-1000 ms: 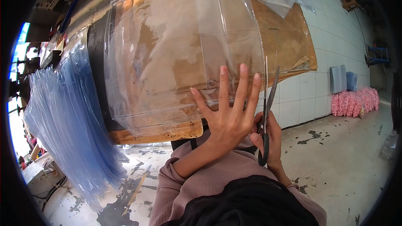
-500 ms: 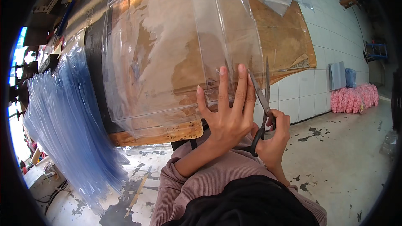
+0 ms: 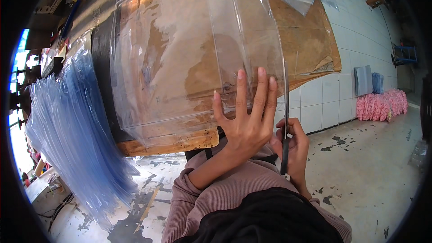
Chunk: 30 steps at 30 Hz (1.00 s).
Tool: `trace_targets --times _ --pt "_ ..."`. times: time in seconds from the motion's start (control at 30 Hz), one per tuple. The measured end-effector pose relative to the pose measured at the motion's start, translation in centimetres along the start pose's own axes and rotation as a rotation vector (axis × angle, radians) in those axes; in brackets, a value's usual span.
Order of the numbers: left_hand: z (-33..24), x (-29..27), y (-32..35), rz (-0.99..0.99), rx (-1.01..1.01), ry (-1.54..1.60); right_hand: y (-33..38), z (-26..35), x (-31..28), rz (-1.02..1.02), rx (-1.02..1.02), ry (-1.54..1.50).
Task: The person cuts a piece of clear plastic sheet from a larger roll using scissors and then places the cut piece onto a stack of similar sheets.
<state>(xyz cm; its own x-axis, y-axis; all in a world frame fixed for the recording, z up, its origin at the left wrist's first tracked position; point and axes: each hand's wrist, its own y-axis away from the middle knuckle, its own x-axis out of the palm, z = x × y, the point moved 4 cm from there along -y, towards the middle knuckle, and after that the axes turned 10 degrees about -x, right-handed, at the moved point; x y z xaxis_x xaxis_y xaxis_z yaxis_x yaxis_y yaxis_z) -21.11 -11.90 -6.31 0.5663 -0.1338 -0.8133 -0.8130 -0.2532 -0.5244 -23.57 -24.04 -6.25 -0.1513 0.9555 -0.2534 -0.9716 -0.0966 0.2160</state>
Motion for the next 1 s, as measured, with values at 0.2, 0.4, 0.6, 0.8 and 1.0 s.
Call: trace_targets --times 0.2,0.4,0.6,0.8,1.0 --pt "0.0 0.0 0.1 -0.005 -0.01 0.024 0.2 -0.3 0.2 0.044 0.019 -0.153" --pt "0.1 0.0 0.2 -0.006 -0.02 0.039 0.1 -0.4 0.3 0.068 0.005 -0.12" --pt "0.1 0.0 0.1 0.0 -0.007 0.029 0.1 -0.8 0.5 0.054 -0.003 -0.168" --pt "0.0 -0.2 0.0 0.026 -0.014 0.042 0.2 -1.1 0.5 0.046 -0.009 -0.191" --pt "0.1 0.0 0.2 0.016 -0.002 0.025 0.4 -1.5 -0.2 0.095 0.089 -0.189"
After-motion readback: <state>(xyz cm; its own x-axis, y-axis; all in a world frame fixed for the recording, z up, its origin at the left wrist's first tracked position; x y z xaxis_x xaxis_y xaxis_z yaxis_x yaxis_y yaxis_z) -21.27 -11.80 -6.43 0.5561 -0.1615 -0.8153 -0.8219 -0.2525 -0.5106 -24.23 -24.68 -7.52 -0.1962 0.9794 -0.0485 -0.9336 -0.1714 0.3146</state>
